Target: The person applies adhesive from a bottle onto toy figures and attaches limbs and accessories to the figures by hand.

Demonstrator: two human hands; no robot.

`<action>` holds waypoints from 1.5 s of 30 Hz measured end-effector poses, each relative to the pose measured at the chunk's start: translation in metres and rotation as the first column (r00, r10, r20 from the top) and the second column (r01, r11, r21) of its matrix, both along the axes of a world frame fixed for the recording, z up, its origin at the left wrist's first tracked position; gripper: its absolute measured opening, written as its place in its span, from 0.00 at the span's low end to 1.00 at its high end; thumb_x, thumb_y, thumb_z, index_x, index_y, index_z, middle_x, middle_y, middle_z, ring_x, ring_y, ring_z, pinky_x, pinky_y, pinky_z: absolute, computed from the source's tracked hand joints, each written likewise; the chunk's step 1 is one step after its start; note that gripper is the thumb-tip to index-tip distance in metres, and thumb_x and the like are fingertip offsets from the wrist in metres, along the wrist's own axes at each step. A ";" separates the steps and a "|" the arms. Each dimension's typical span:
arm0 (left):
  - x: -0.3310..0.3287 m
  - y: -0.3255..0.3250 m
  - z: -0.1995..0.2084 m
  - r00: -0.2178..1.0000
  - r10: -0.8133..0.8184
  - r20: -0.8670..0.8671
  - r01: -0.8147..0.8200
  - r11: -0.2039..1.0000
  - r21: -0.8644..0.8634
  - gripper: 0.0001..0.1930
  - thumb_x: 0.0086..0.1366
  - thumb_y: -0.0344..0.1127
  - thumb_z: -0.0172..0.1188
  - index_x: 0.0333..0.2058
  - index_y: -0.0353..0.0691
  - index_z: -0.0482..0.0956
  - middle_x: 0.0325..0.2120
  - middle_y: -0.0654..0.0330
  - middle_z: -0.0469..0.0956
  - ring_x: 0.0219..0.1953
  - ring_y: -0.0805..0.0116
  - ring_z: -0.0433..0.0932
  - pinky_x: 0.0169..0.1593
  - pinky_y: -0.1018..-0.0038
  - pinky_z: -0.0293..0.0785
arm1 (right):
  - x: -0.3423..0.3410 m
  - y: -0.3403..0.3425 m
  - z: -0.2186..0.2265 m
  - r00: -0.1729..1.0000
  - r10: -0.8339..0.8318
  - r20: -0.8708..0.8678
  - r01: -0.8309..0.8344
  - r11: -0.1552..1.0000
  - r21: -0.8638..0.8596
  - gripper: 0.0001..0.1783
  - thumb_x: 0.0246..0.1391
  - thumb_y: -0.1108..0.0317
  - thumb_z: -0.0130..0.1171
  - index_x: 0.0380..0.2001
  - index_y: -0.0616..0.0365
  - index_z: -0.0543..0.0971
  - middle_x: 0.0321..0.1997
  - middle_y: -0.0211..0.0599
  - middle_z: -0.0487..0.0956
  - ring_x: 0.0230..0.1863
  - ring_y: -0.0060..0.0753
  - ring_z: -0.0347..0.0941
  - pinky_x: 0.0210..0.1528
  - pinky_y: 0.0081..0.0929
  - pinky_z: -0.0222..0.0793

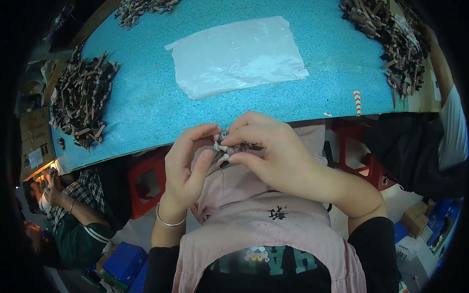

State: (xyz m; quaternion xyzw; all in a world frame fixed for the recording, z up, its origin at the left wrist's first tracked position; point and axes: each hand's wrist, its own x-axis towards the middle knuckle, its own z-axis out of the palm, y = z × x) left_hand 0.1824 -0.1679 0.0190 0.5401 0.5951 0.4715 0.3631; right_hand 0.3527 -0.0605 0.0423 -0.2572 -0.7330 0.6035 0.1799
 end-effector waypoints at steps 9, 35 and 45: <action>-0.001 0.006 0.005 0.995 0.000 -0.102 0.000 1.000 0.000 0.13 0.55 0.22 0.61 0.41 0.35 0.78 0.36 0.54 0.77 0.40 0.62 0.78 0.43 0.72 0.75 | 0.002 0.003 0.001 0.994 0.035 0.105 -0.025 0.996 -0.089 0.13 0.42 0.79 0.65 0.36 0.60 0.81 0.40 0.37 0.76 0.46 0.33 0.74 0.47 0.27 0.71; 0.026 -0.022 -0.003 0.962 0.239 0.132 -0.272 0.880 0.389 0.22 0.57 0.21 0.61 0.50 0.29 0.65 0.46 0.47 0.71 0.48 0.58 0.74 0.53 0.69 0.72 | 0.018 -0.024 -0.006 0.941 -0.329 -0.082 0.168 0.660 -0.732 0.22 0.62 0.64 0.51 0.54 0.64 0.63 0.46 0.40 0.72 0.45 0.28 0.72 0.44 0.23 0.69; 0.014 -0.027 0.009 0.961 0.124 0.248 -0.138 0.990 0.039 0.11 0.63 0.34 0.58 0.40 0.31 0.75 0.46 0.54 0.70 0.47 0.65 0.71 0.53 0.69 0.66 | 0.022 -0.021 -0.004 0.984 0.010 -0.177 -0.119 0.781 -0.613 0.11 0.63 0.64 0.51 0.32 0.61 0.73 0.30 0.27 0.72 0.32 0.16 0.65 0.36 0.18 0.64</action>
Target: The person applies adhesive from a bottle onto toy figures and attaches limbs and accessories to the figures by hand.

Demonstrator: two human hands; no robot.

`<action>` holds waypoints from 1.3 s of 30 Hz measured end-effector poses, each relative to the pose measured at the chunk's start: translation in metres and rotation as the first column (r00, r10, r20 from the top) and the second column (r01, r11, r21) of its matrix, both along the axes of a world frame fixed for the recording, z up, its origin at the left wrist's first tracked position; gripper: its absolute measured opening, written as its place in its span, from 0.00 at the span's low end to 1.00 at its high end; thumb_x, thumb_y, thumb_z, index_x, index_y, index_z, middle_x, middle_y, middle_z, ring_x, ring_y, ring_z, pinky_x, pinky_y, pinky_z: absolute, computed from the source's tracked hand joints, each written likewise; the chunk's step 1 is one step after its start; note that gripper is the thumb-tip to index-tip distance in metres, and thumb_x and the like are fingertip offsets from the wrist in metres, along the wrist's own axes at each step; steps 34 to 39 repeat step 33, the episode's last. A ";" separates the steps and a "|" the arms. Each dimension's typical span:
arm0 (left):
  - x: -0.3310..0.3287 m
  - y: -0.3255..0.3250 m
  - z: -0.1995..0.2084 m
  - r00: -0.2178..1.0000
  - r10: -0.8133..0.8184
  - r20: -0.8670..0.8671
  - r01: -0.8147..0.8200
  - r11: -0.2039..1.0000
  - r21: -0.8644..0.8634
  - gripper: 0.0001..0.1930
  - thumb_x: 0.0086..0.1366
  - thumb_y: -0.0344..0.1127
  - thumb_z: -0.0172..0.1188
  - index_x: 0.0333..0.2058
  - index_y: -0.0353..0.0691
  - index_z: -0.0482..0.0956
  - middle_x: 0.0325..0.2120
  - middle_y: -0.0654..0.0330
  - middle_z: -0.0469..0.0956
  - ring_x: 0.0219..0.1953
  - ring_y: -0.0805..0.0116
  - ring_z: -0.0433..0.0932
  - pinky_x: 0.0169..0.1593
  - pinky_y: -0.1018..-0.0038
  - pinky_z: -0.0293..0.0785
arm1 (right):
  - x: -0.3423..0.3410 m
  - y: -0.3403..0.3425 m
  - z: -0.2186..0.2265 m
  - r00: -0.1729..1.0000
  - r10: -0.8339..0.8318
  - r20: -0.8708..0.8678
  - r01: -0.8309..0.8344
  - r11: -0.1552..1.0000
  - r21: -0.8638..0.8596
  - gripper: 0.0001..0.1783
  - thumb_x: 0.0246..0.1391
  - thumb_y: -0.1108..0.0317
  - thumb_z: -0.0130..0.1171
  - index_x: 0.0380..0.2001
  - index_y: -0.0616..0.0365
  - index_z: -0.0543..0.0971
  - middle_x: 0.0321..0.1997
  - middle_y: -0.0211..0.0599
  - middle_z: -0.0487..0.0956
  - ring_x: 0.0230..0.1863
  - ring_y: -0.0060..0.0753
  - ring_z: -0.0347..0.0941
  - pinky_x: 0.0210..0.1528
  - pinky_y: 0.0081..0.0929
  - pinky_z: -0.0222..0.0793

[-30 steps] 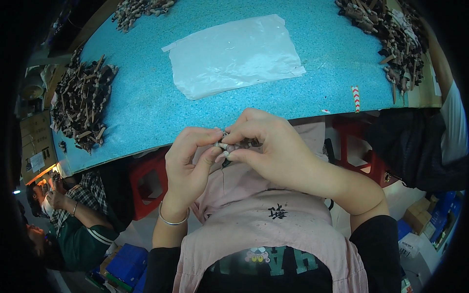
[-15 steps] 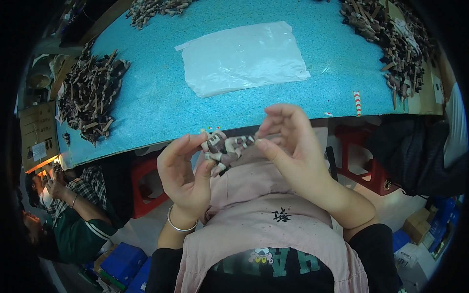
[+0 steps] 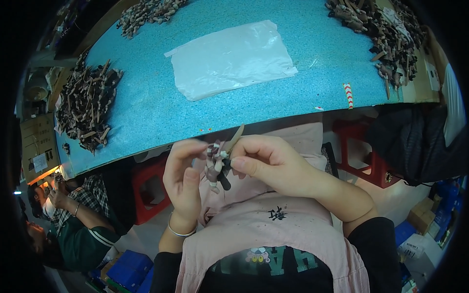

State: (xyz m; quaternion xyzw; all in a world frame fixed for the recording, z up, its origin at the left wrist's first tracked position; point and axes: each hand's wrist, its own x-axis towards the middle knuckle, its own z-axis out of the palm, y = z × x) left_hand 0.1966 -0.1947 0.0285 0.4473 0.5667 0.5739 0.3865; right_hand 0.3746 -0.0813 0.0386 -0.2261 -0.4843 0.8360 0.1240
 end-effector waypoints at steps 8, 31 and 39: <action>-0.006 0.010 0.004 0.823 -0.250 0.509 0.297 0.955 -0.012 0.10 0.59 0.28 0.61 0.40 0.35 0.75 0.49 0.53 0.69 0.50 0.68 0.69 0.52 0.72 0.67 | -0.001 0.000 0.002 0.998 0.035 0.052 -0.047 0.968 0.245 0.08 0.59 0.68 0.54 0.29 0.62 0.72 0.28 0.30 0.70 0.31 0.19 0.64 0.34 0.21 0.61; -0.003 0.011 0.009 0.923 -0.304 0.236 0.314 0.949 -0.008 0.23 0.48 0.35 0.72 0.44 0.37 0.77 0.56 0.53 0.62 0.62 0.58 0.60 0.61 0.65 0.60 | -0.006 -0.009 0.003 0.984 -0.137 -0.114 0.178 0.791 0.585 0.25 0.47 0.80 0.60 0.50 0.60 0.68 0.48 0.38 0.69 0.45 0.34 0.70 0.47 0.27 0.67; -0.003 0.011 0.005 0.942 -0.319 0.101 0.317 0.948 0.035 0.23 0.49 0.37 0.71 0.45 0.37 0.77 0.58 0.53 0.61 0.62 0.56 0.59 0.63 0.64 0.57 | -0.004 0.001 0.003 0.996 0.057 -0.064 0.007 0.684 0.729 0.32 0.47 0.78 0.61 0.56 0.59 0.63 0.52 0.38 0.68 0.50 0.37 0.70 0.52 0.31 0.65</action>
